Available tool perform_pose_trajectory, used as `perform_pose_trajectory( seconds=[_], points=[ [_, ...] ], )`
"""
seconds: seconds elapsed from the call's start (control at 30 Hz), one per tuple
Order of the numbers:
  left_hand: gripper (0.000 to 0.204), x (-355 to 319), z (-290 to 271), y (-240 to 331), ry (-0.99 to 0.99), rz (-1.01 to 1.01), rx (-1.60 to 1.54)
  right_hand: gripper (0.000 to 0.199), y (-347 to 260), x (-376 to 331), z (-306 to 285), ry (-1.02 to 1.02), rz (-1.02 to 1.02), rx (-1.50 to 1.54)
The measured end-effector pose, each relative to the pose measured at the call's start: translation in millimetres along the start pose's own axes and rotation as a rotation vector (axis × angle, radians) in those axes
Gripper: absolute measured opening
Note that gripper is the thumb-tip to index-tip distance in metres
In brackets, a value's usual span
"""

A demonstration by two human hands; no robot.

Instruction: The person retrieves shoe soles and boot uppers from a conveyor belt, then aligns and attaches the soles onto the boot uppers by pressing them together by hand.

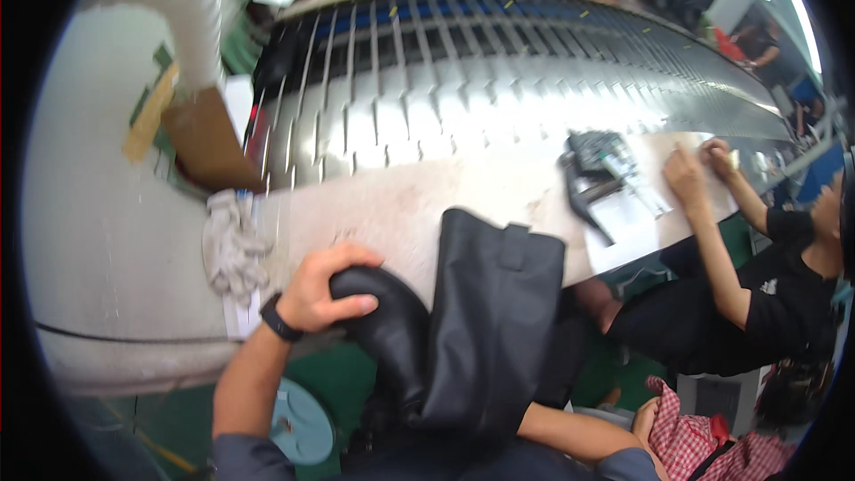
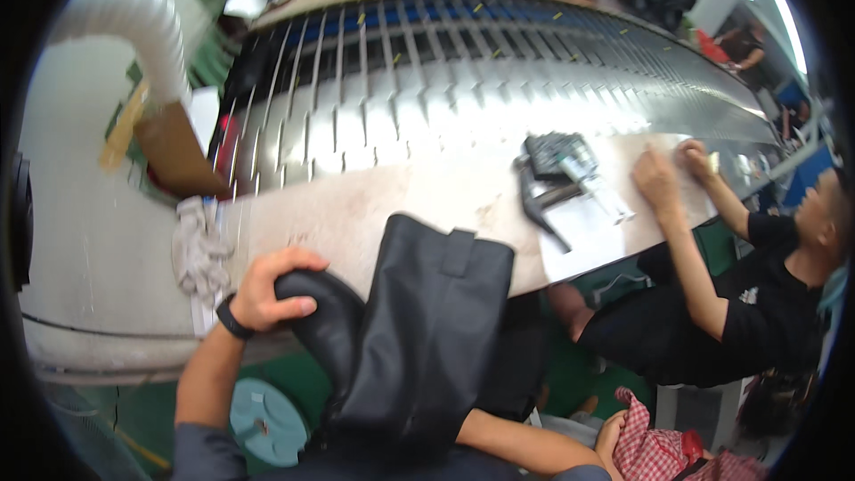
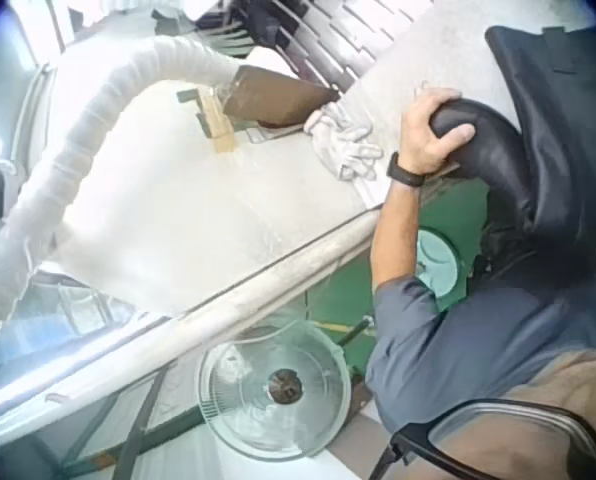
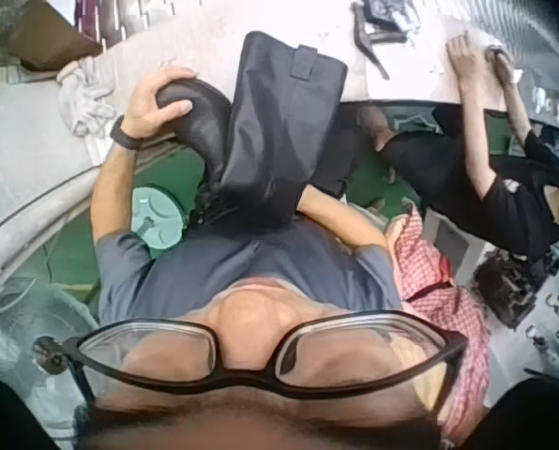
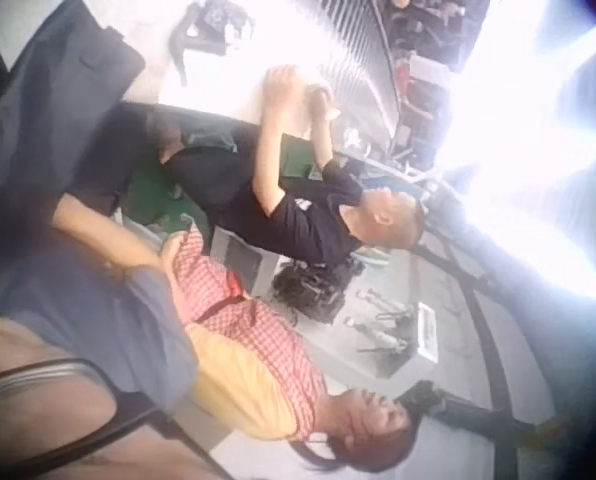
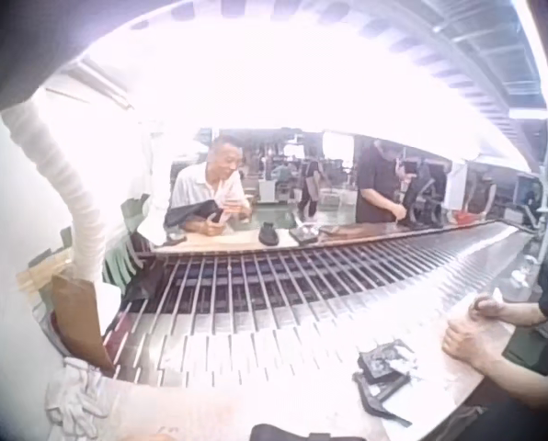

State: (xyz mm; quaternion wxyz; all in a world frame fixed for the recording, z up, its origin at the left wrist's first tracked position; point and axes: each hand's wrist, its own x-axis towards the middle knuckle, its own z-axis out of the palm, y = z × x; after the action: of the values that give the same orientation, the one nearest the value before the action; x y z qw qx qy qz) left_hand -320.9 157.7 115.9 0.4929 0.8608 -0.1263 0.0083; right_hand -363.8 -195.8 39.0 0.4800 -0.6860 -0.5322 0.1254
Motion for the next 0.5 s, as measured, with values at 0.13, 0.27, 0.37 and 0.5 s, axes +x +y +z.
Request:
perform_pose_trajectory(
  seconds=[0.13, 0.27, 0.37, 0.5],
  points=[
    [0.037, -8, 24, -17, 0.199, -0.226, -0.227, 0.065, -20, -4, -33, 0.046, -0.038, 0.056],
    [0.03, -18, 34, -40, 0.396, -0.315, -0.398, 0.038, -74, 63, -105, 0.443, 0.015, 0.361],
    [0.039, 3, 58, 6, 0.545, -0.141, -0.827, 0.035, -85, 115, -157, 0.605, 0.05, 0.402],
    [0.035, -22, 85, -35, 0.862, -0.095, -0.266, 0.046, -56, 196, -222, 0.631, 0.084, 0.209]
  ],
)
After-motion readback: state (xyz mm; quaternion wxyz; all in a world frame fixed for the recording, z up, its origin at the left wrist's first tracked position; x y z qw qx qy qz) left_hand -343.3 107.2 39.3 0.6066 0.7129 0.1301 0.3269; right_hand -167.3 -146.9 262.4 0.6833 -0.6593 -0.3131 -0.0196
